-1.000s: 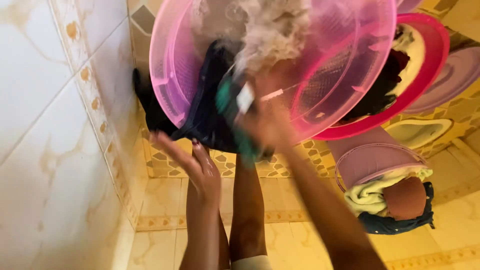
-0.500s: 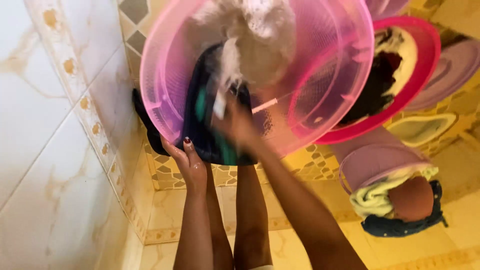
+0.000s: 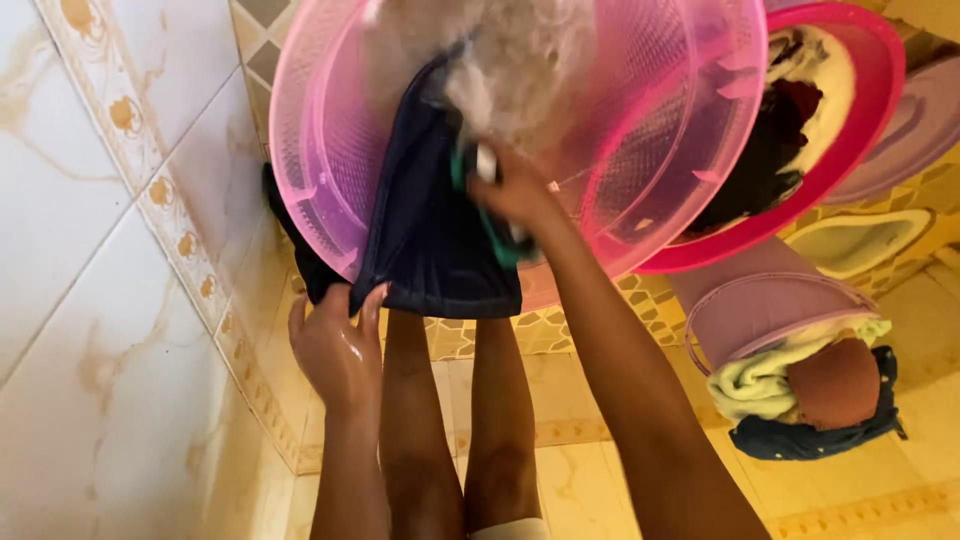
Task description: Hand-washing dark clothing items in a plastic basin using a scrub brush and soapy water.
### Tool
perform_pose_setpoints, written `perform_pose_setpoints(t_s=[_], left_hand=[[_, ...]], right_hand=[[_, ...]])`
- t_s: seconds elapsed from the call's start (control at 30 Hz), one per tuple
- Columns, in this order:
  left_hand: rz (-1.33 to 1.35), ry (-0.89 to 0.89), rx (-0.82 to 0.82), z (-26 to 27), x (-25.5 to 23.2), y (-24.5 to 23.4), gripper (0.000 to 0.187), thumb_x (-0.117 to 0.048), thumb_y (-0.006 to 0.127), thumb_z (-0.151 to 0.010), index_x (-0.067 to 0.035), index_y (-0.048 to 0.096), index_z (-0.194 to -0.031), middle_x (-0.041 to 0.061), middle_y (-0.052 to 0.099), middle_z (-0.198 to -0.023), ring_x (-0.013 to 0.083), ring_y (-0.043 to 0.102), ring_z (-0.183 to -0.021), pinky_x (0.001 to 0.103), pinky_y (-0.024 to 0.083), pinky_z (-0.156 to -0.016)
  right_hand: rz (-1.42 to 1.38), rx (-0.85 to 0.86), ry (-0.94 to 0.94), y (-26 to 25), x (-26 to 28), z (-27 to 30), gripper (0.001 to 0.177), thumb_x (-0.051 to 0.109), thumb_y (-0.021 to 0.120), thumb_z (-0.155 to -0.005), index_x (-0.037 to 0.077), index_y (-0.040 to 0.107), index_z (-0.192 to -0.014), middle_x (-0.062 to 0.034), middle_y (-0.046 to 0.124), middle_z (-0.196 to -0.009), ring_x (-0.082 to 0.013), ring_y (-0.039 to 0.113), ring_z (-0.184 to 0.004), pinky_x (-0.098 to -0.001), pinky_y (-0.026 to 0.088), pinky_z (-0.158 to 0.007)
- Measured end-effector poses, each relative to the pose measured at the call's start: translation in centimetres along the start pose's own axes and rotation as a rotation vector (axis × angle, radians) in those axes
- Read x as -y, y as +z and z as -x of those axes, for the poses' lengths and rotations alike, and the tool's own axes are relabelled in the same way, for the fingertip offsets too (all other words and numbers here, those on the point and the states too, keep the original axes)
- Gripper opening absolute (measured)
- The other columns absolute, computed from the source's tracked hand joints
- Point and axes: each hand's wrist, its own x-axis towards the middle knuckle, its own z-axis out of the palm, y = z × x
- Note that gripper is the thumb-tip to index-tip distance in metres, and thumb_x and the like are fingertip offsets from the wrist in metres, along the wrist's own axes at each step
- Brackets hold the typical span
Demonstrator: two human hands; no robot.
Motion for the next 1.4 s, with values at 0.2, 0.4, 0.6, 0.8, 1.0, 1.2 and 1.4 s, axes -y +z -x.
perform_pose_setpoints(t_s=[0.2,0.4,0.6,0.8,1.0,1.2,1.4], left_hand=[[0.394,0.088,-0.04,6.6,9.5,0.6,0.038,-0.028,0.071,-0.097,-0.003,0.062,-0.125,0.014,0.073,-0.104,0.0282,0.071,-0.098,0.042,0.047,-0.104],[1.248,-0.285,-0.028,6.2,11.2,9.2,0.056,-0.033,0.054,-0.108,-0.002,0.043,-0.153,0.013,0.058,-0.136,0.0234,0.058,-0.12,0.041,0.045,-0.108],[2.047,-0.462,0.282,5.5,-0.8,14.5,0.071,-0.05,0.039,-0.111,0.001,0.029,-0.16,0.019,0.043,-0.157,0.0313,0.047,-0.141,0.045,0.037,-0.12],[1.707,-0.6,0.072,4.5,-1.2,14.5,0.074,-0.04,0.05,-0.103,-0.018,0.013,-0.162,0.002,0.032,-0.162,0.0195,0.039,-0.144,0.038,0.031,-0.12],[1.445,-0.722,0.098,5.0,0.6,15.3,0.079,-0.043,0.05,-0.103,-0.015,0.007,-0.164,0.005,0.028,-0.165,0.0213,0.035,-0.145,0.039,0.026,-0.122],[1.54,-0.554,0.137,5.9,3.8,18.4,0.078,-0.046,0.042,-0.106,-0.015,0.002,-0.165,0.008,0.019,-0.168,0.0202,0.026,-0.15,0.039,0.019,-0.124],[0.94,-0.108,-0.409,1.5,0.3,7.4,0.073,-0.03,0.044,-0.114,-0.002,-0.001,-0.165,0.015,0.006,-0.173,0.0273,0.017,-0.16,0.039,0.026,-0.128]], right_hand=[[-0.216,0.422,0.047,-6.7,10.8,17.9,0.081,0.029,0.071,-0.086,0.022,0.035,-0.159,-0.0145,0.073,-0.124,-0.0311,0.072,-0.108,-0.0406,0.055,-0.095],[-0.478,0.356,-0.025,-8.6,16.3,23.9,0.077,0.017,0.072,-0.093,0.014,0.034,-0.16,-0.0215,0.052,-0.156,-0.0381,0.051,-0.143,-0.0441,0.04,-0.113],[-0.528,0.247,-0.162,0.4,7.9,11.2,0.078,0.021,0.072,-0.094,0.014,0.035,-0.163,-0.0179,0.038,-0.168,-0.0325,0.035,-0.156,-0.0442,0.031,-0.125],[-0.085,0.109,0.186,-3.5,4.8,-0.8,0.089,0.055,0.06,-0.094,0.03,0.013,-0.166,-0.0228,0.055,-0.148,-0.0413,0.057,-0.127,-0.0496,0.046,-0.107],[-0.207,0.208,-0.052,-3.4,8.8,11.9,0.086,0.045,0.066,-0.093,0.022,0.022,-0.163,-0.0223,0.053,-0.149,-0.038,0.05,-0.135,-0.0466,0.04,-0.111],[-0.21,0.126,-0.068,4.8,3.8,-1.1,0.071,0.036,0.072,-0.089,0.016,0.045,-0.151,-0.0171,0.059,-0.15,-0.0356,0.061,-0.128,-0.0437,0.05,-0.102],[-0.207,-0.15,-0.041,0.1,8.8,1.2,0.082,0.035,0.073,-0.092,0.014,0.031,-0.158,-0.0206,0.069,-0.132,-0.038,0.069,-0.113,-0.0453,0.055,-0.096]])
